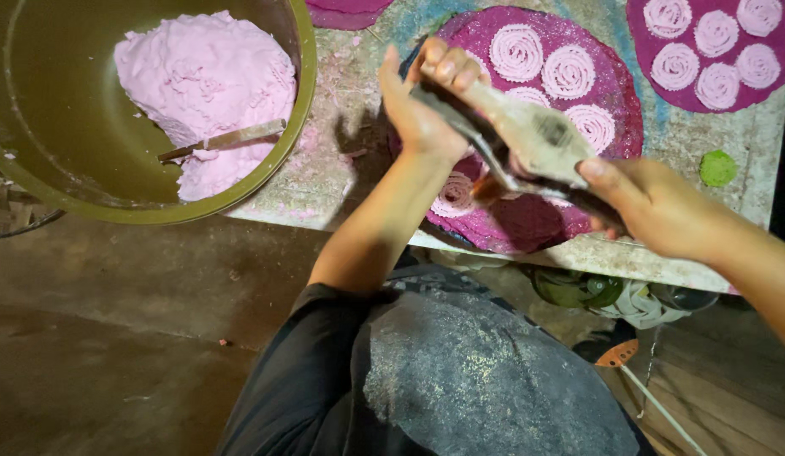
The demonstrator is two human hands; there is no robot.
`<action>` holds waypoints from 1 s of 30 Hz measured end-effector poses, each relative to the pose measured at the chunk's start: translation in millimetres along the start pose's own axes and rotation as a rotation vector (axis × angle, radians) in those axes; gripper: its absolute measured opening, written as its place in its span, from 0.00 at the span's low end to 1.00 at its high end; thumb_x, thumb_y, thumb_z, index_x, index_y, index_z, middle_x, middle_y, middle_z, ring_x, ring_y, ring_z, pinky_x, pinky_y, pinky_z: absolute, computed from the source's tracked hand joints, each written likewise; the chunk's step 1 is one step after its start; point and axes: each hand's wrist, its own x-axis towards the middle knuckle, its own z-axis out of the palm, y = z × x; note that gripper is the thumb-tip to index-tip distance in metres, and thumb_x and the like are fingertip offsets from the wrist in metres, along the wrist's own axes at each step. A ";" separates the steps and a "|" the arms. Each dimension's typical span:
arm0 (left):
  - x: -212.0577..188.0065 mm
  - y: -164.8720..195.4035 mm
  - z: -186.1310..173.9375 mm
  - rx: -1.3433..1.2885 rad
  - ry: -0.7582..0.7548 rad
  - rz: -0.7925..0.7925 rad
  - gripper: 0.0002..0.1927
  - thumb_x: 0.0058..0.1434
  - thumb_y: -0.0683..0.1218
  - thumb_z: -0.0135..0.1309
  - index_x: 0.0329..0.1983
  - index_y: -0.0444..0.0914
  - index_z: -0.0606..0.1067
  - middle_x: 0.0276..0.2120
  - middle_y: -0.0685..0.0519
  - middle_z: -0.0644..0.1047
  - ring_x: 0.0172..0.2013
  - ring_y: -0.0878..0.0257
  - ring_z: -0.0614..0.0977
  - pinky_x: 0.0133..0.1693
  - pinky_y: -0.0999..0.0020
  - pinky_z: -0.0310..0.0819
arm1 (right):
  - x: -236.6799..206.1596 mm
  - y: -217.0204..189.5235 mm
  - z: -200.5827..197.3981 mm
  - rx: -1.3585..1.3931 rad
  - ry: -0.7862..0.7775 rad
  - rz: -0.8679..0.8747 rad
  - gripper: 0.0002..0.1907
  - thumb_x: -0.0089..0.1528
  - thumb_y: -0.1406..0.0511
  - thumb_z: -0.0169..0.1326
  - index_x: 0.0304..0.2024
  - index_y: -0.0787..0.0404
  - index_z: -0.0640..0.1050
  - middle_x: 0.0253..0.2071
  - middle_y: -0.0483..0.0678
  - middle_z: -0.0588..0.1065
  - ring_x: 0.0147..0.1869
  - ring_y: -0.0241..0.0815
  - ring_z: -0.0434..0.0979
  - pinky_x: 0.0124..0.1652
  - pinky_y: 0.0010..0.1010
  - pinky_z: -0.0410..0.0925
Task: The person sits at a low table and uses a hand-held extruder press to pipe pink paste into spiral rosettes onto round pink mats. They load paste into the press from a large bowl, squeeze rosettes one at a time onto the mats, and move filled mats aside while continuing with new ones.
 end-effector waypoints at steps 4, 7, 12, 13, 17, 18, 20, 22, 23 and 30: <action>28.8 7.7 3.3 0.005 -0.105 -0.018 0.25 0.67 0.67 0.38 0.29 0.43 0.64 0.22 0.59 0.64 0.28 0.63 0.68 0.39 0.63 0.64 | 12.6 -7.8 1.2 0.042 0.146 -0.126 0.42 0.65 0.37 0.29 0.33 0.65 0.78 0.22 0.52 0.76 0.27 0.46 0.77 0.32 0.43 0.70; 32.4 33.5 4.2 0.092 -0.185 -0.013 0.25 0.68 0.67 0.39 0.29 0.43 0.65 0.22 0.59 0.64 0.27 0.63 0.68 0.40 0.61 0.65 | 22.0 -19.7 18.3 0.098 0.149 -0.225 0.40 0.67 0.38 0.29 0.33 0.64 0.77 0.22 0.50 0.74 0.26 0.44 0.75 0.32 0.41 0.69; 2.0 52.7 -5.3 0.112 -0.097 -0.006 0.25 0.68 0.68 0.37 0.29 0.44 0.64 0.23 0.59 0.64 0.27 0.64 0.68 0.36 0.65 0.62 | 14.0 -21.1 47.2 0.317 0.003 -0.300 0.41 0.68 0.39 0.30 0.27 0.67 0.74 0.20 0.49 0.71 0.24 0.42 0.71 0.30 0.38 0.68; -4.0 50.2 -7.8 0.102 -0.063 -0.008 0.26 0.68 0.68 0.37 0.29 0.44 0.64 0.23 0.59 0.64 0.27 0.64 0.68 0.34 0.66 0.61 | 9.7 -16.5 47.8 0.304 -0.016 -0.282 0.41 0.68 0.40 0.30 0.26 0.67 0.75 0.19 0.49 0.71 0.24 0.42 0.72 0.29 0.37 0.68; -10.3 15.5 -9.0 0.049 0.002 -0.031 0.25 0.69 0.67 0.35 0.27 0.45 0.63 0.21 0.59 0.64 0.25 0.63 0.67 0.35 0.63 0.62 | -2.3 6.8 33.2 0.228 -0.010 -0.117 0.40 0.69 0.40 0.32 0.25 0.66 0.77 0.19 0.50 0.73 0.23 0.43 0.74 0.29 0.37 0.69; -6.6 4.7 -5.5 0.030 -0.017 -0.044 0.25 0.70 0.66 0.35 0.28 0.44 0.63 0.21 0.59 0.64 0.26 0.63 0.67 0.35 0.63 0.62 | -2.5 11.2 30.1 0.206 0.014 -0.052 0.40 0.69 0.40 0.34 0.26 0.66 0.77 0.19 0.50 0.74 0.23 0.43 0.75 0.29 0.37 0.70; -1.6 -7.4 2.2 0.011 -0.048 -0.067 0.24 0.71 0.65 0.34 0.29 0.44 0.64 0.22 0.59 0.64 0.27 0.63 0.67 0.36 0.63 0.62 | -2.9 19.5 24.1 0.208 0.080 -0.079 0.36 0.68 0.41 0.34 0.31 0.63 0.78 0.20 0.50 0.74 0.24 0.43 0.74 0.29 0.37 0.69; 3.9 -13.1 9.2 0.010 -0.084 -0.092 0.24 0.70 0.64 0.33 0.31 0.43 0.64 0.24 0.58 0.64 0.30 0.62 0.68 0.38 0.63 0.62 | -4.3 27.2 22.0 0.235 0.122 -0.102 0.35 0.68 0.42 0.34 0.32 0.62 0.79 0.21 0.49 0.74 0.25 0.42 0.74 0.29 0.36 0.68; 5.1 -10.9 9.7 0.029 -0.105 -0.142 0.24 0.69 0.64 0.33 0.31 0.43 0.66 0.26 0.56 0.66 0.32 0.61 0.69 0.41 0.62 0.64 | -5.6 30.9 23.1 0.259 0.126 -0.113 0.36 0.68 0.42 0.34 0.31 0.63 0.78 0.21 0.49 0.75 0.25 0.41 0.74 0.29 0.35 0.68; -22.4 17.7 -52.0 1.154 0.087 -0.544 0.30 0.73 0.58 0.35 0.59 0.32 0.77 0.43 0.46 0.81 0.40 0.57 0.75 0.47 0.60 0.71 | -21.3 68.3 40.7 0.377 0.105 -0.219 0.34 0.68 0.43 0.37 0.28 0.62 0.77 0.22 0.45 0.74 0.26 0.37 0.72 0.28 0.32 0.65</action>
